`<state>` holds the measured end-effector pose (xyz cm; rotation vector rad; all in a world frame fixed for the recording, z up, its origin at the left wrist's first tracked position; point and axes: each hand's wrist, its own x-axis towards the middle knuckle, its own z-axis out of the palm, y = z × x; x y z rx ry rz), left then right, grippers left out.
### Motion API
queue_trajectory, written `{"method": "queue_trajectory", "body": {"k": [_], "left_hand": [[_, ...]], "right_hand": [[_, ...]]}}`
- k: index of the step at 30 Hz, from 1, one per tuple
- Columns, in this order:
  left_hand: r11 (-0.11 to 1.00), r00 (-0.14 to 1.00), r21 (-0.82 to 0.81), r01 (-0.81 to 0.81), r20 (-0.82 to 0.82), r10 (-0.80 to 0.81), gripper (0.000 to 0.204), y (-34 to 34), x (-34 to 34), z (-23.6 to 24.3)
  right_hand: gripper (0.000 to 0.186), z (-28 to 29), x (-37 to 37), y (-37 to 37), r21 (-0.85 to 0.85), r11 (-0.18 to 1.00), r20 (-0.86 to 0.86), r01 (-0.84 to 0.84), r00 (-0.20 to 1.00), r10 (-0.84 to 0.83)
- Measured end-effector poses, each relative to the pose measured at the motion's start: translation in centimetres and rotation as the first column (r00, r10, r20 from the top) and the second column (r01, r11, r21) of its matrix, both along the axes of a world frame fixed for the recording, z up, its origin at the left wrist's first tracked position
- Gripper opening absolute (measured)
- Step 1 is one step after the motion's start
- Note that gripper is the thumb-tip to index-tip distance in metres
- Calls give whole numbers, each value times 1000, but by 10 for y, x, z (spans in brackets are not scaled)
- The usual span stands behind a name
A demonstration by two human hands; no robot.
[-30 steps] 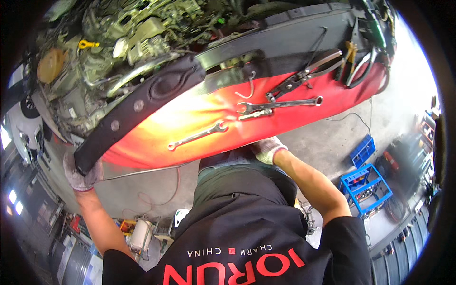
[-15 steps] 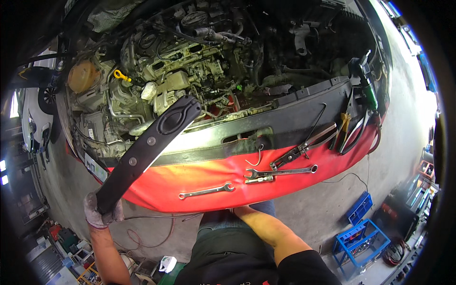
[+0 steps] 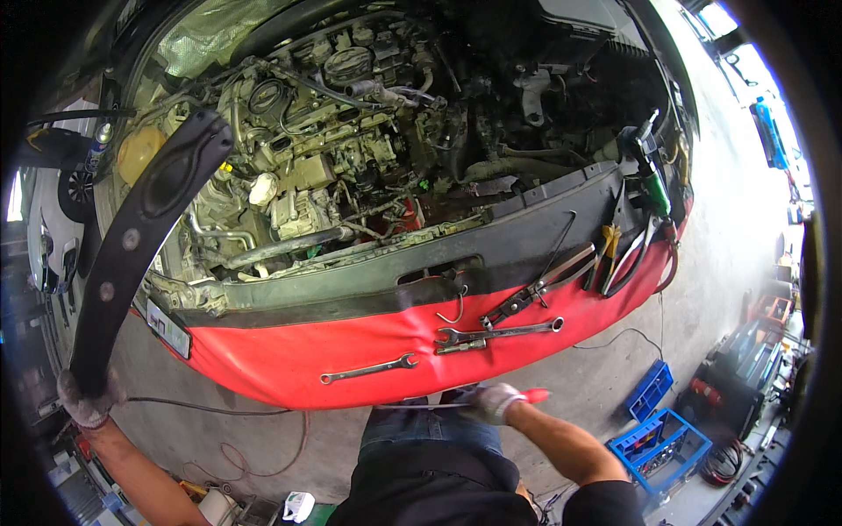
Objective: The person works on a car engine with the hood open, using a flashlight to illuminate the engine bay. They use a wrench to loosen bolts and a pneumatic impact wrench to remove components. The person also uses a spray can on engine parts and handles various tools and engine components throughout the process.
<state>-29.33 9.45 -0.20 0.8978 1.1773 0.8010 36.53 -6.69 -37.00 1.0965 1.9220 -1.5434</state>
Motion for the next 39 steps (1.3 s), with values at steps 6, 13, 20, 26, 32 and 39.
{"method": "queue_trajectory", "body": {"k": [6,13,20,26,32,39], "left_hand": [[997,935,35,65,-351,-49,74,63,111,-58],[965,583,-207,159,-769,-261,53,147,231,-107],[938,663,-270,215,-665,-343,47,198,254,-159],[901,532,-108,421,-775,-342,49,225,275,-201],[868,509,-142,477,-759,-405,48,248,294,-238],[810,458,-249,530,-720,-521,58,261,342,-274]], "right_hand": [[57,185,116,20,-206,977,351,55,936,21],[39,329,52,159,-557,327,312,763,558,-769],[21,292,-17,234,-700,29,114,713,152,-982],[14,229,-60,275,-805,-288,205,519,-212,-955],[18,172,-92,315,-652,-6,-52,758,-53,-997],[37,162,-136,340,-521,0,-12,854,-7,-1000]]}}
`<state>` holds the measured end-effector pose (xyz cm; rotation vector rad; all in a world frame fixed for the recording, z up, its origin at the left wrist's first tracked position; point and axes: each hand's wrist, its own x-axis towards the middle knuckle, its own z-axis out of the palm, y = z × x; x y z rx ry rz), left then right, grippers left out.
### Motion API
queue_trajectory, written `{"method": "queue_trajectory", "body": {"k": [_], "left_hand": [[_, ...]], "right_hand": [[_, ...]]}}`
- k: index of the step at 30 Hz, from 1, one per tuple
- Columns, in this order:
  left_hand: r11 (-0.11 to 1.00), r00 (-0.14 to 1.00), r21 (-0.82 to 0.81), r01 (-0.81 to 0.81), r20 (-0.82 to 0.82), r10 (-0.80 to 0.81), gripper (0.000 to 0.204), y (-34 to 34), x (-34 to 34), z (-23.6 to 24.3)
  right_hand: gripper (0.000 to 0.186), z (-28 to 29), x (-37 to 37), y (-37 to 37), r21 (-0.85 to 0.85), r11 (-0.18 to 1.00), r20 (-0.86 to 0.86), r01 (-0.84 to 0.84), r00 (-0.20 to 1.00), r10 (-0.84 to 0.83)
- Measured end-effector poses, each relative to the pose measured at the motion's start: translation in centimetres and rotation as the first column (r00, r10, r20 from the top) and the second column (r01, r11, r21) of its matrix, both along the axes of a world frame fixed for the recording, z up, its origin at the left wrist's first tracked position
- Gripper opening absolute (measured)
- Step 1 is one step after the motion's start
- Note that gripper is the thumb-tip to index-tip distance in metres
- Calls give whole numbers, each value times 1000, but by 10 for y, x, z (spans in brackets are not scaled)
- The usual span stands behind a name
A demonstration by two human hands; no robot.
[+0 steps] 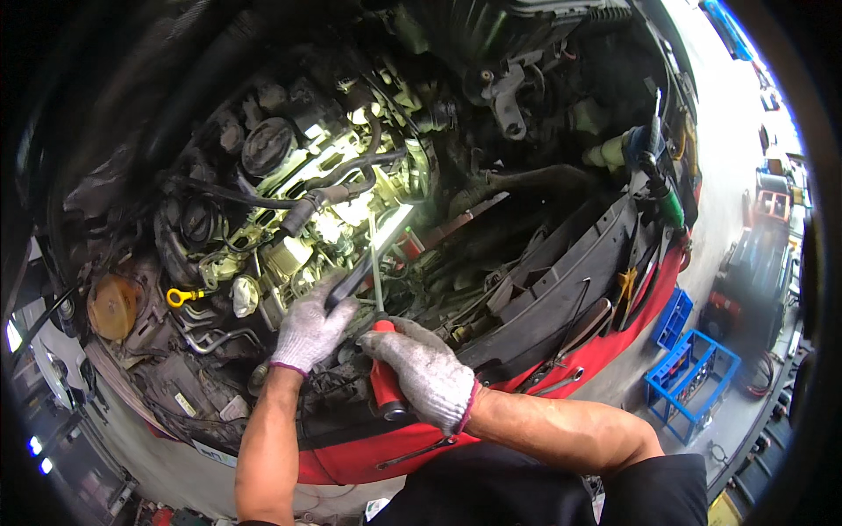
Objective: The person works on a car engine with the hood open, using a flashlight to illuminate the engine bay. They use a wrench to loosen bolts and a pneumatic impact wrench to remove components. The person also uses a spray can on engine parts and handles various tools and engine components throughout the process.
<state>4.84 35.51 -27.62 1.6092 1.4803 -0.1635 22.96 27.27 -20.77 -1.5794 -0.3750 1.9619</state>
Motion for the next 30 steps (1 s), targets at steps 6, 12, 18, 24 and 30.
{"method": "queue_trajectory", "body": {"k": [6,12,18,24,30], "left_hand": [[931,942,-179,317,-51,-331,75,-3,-12,-95],[897,999,-440,35,-5,-42,73,-1,-28,-129],[977,990,-162,139,54,-132,57,5,-16,-119],[622,627,-597,-507,239,741,45,34,46,-65],[637,646,-563,-526,223,730,31,49,41,-73]], "right_hand": [[35,-28,-19,5,107,993,-13,-47,999,48],[36,-36,-30,13,179,983,53,-33,998,24],[32,-45,-48,6,98,973,-176,207,966,-188],[42,-49,-51,3,53,957,-194,286,943,-271],[37,-31,-50,11,-308,878,-510,367,716,-478]]}}
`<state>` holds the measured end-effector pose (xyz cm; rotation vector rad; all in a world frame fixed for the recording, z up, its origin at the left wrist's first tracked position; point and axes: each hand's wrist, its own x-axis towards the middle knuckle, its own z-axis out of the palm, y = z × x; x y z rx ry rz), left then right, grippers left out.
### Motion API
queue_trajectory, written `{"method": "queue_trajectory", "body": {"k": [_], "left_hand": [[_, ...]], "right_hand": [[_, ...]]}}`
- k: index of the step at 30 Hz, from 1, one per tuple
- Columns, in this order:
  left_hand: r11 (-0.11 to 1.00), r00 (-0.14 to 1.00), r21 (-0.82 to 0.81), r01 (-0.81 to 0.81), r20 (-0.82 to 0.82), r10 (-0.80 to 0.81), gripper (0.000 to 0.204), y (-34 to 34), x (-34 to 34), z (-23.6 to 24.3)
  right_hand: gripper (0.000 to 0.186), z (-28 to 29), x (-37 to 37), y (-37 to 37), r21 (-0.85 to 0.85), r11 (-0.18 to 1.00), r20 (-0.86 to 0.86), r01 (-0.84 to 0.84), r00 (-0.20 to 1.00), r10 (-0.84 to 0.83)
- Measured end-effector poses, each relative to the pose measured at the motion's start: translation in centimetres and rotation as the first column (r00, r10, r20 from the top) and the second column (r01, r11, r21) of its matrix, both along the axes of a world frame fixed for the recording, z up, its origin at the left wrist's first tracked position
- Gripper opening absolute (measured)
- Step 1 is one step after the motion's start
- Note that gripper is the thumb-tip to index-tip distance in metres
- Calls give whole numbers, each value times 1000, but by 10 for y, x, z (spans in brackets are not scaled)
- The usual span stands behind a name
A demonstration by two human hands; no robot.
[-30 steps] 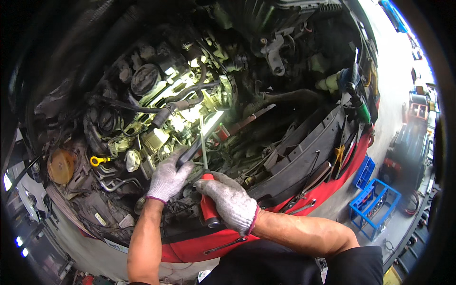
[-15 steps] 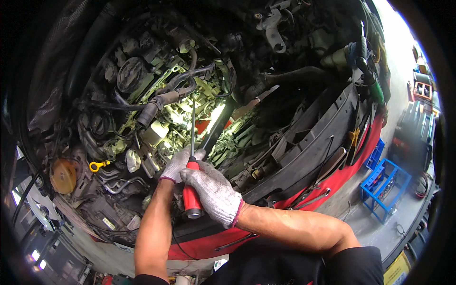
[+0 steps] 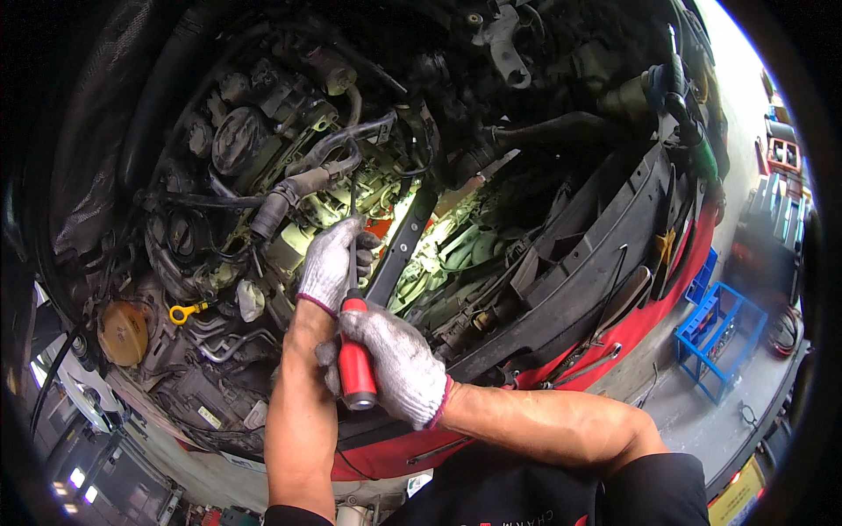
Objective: The person works on a car engine with the hood open, using a flashlight to illuminate the engine bay. They use a wrench to loosen bolts and a pneumatic impact wrench to remove components. The person also uses a spray can on engine parts and handles various tools and engine components throughout the process.
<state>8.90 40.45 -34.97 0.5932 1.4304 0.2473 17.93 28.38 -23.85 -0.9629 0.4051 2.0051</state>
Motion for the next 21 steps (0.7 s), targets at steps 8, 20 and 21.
{"method": "queue_trajectory", "body": {"k": [8,20,21], "left_hand": [[990,977,7,140,-165,-137,31,9,6,6],[999,997,-46,25,72,-22,30,2,-29,-20],[998,991,-61,-4,132,12,31,1,-32,-21]], "right_hand": [[29,-26,-18,0,159,986,249,-47,969,6],[47,-19,-45,6,143,927,699,-346,699,153],[48,-14,-45,9,120,903,671,-412,705,232]]}}
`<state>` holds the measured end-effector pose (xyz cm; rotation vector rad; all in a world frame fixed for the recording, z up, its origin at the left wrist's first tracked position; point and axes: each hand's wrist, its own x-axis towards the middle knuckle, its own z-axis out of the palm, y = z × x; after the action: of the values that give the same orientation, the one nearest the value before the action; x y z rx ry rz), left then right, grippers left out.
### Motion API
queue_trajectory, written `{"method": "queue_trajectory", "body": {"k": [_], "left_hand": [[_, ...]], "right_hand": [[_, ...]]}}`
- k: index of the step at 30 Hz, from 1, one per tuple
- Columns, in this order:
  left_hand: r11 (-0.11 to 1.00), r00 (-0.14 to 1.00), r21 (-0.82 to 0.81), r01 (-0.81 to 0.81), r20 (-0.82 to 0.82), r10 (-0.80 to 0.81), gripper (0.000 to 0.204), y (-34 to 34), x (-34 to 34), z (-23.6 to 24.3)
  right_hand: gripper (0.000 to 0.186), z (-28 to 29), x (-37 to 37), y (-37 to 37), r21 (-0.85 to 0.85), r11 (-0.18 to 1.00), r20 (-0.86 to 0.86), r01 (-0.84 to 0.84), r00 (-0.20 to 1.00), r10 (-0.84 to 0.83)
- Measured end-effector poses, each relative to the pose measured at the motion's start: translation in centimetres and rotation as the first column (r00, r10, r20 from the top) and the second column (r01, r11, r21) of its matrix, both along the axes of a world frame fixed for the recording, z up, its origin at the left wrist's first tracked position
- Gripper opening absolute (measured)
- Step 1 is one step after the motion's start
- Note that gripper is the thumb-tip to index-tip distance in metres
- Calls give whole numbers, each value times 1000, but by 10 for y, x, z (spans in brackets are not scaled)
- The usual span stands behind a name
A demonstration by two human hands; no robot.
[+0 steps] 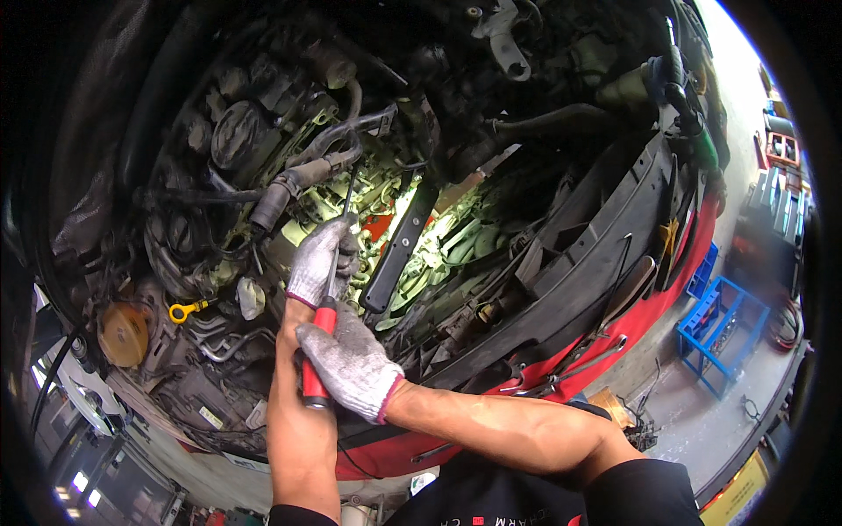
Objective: The person works on a car engine with the hood open, using a flashlight to illuminate the engine bay. They use a wrench to loosen bolts and a pneumatic impact wrench to remove components. The person also uses a spray can on engine parts and handles various tools and engine components throughout the process.
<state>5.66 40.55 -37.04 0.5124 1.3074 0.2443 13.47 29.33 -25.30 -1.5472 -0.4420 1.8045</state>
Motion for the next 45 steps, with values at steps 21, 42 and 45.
{"method": "queue_trajectory", "body": {"k": [21,42,45], "left_hand": [[971,963,219,91,-270,-29,31,12,48,-11],[972,973,60,-228,45,225,28,16,25,-45],[986,983,170,-1,-180,32,25,14,37,-23]], "right_hand": [[25,-21,50,-9,-293,919,-583,264,712,-391],[36,3,36,17,-173,973,-43,152,986,-161],[35,13,58,7,-163,980,-144,112,980,-136]]}}
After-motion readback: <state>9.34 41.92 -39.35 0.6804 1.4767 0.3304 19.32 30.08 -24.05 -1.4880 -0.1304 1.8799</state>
